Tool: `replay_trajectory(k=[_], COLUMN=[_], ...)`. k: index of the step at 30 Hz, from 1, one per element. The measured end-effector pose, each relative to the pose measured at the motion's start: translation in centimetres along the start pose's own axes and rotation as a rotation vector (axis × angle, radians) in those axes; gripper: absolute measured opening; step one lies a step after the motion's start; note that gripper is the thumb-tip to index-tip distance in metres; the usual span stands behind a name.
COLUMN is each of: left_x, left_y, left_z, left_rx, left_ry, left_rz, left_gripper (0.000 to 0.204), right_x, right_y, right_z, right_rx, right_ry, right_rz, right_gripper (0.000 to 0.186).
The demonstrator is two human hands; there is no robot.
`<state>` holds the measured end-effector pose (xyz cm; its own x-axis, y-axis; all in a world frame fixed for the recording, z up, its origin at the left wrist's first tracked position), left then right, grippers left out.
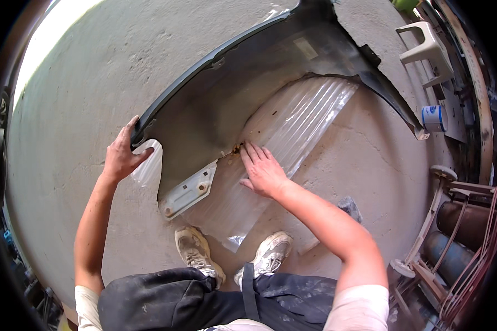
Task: The person uses a rubber mallet to repeatedly strike a large black plastic car part, likely a fender liner, to remove a protective film and flatten the surface. They flip the part over and continue hammering different sections while peeling off the film by hand.
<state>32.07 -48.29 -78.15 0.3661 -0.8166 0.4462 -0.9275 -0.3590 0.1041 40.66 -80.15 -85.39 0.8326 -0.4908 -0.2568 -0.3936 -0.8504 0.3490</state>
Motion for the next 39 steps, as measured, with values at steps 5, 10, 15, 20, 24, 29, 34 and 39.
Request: replay_trajectory(k=[5, 10, 15, 20, 24, 29, 34, 39], left_x=[-2.8, -2.5, -3.3, 1.6, 8.3, 7.6, 7.2, 7.1], left_y=[1.3, 1.1, 1.5, 4.5, 8.2, 8.1, 8.2, 8.3], left_z=[-0.2, -0.9, -0.1, -1.9, 2.6, 9.7, 11.7, 12.3], left_rx=[-0.002, -0.012, -0.065, 0.309, -0.032, -0.420, -0.448, -0.516], left_ry=[-0.085, -0.059, -0.044, -0.200, 0.099, 0.004, -0.016, -0.016], left_rz=[-0.008, 0.001, -0.111, 0.105, 0.269, 0.145, 0.170, 0.160], left_gripper=[0.049, 0.046, 0.049, 0.061, 0.065, 0.097, 0.104, 0.104], right_x=[-2.2, -5.6, -10.3, -10.8, -5.2, 6.6, 13.2, 14.4], right_y=[-3.2, -3.6, 1.3, 9.6, 12.5, 21.2, 34.5, 38.1], right_z=[2.4, 3.9, 5.1, 4.1, 2.0, 1.8, 6.7, 15.1], right_rx=[0.187, 0.284, 0.042, -0.162, -0.144, -0.030, -0.108, -0.116], right_ry=[-0.085, -0.168, -0.143, -0.273, -0.253, -0.163, -0.295, -0.607], right_rz=[0.049, -0.145, -0.455, -0.503, -0.201, 0.558, 1.264, 1.388], right_gripper=[0.065, 0.040, 0.048, 0.044, 0.039, 0.043, 0.046, 0.052])
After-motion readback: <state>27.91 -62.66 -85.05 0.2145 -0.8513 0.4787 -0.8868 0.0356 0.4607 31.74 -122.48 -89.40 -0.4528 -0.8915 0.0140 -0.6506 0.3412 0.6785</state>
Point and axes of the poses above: each hand's wrist, its own y-axis away from the middle knuckle, its own z-axis out of the palm, x = y × z, the point moved 7 cm from there along -y, towards the middle knuckle, and after that the axes turned 3 degrees about y, right-handed, at the moved point
